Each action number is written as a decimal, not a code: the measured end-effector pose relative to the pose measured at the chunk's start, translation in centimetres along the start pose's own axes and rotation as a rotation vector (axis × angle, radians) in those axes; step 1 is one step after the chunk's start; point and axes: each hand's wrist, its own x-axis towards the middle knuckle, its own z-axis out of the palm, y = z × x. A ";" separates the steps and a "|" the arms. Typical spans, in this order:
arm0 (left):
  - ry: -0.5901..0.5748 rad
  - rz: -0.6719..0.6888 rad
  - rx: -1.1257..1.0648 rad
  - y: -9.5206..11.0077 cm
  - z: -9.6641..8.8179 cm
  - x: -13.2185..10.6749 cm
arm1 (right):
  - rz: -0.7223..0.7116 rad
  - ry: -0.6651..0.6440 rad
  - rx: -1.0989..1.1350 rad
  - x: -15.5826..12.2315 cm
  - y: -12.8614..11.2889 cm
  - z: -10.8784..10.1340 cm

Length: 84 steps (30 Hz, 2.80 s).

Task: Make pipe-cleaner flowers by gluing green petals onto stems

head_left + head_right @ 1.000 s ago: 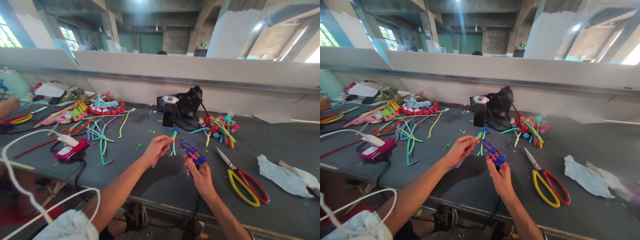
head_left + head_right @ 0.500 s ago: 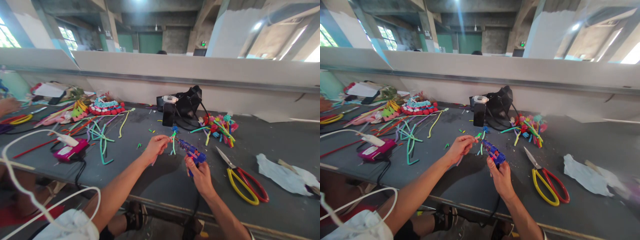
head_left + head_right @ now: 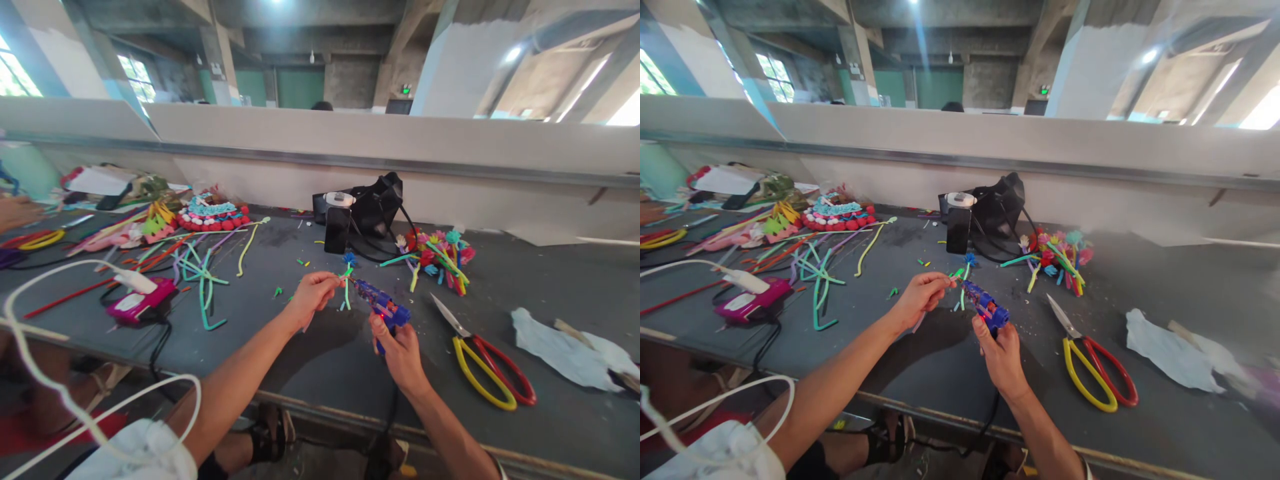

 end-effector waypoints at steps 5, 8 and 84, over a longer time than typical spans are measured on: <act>-0.002 -0.001 0.003 0.0 0.0 0.1 | 0.001 0.005 -0.022 0.0 -0.6 0.1; 0.001 0.005 0.013 0.0 0.0 0.0 | -0.007 0.007 -0.021 0.0 -0.6 0.1; -0.276 -0.180 -0.251 -0.9 -1.4 0.9 | -0.020 -0.038 0.062 0.3 -0.1 0.1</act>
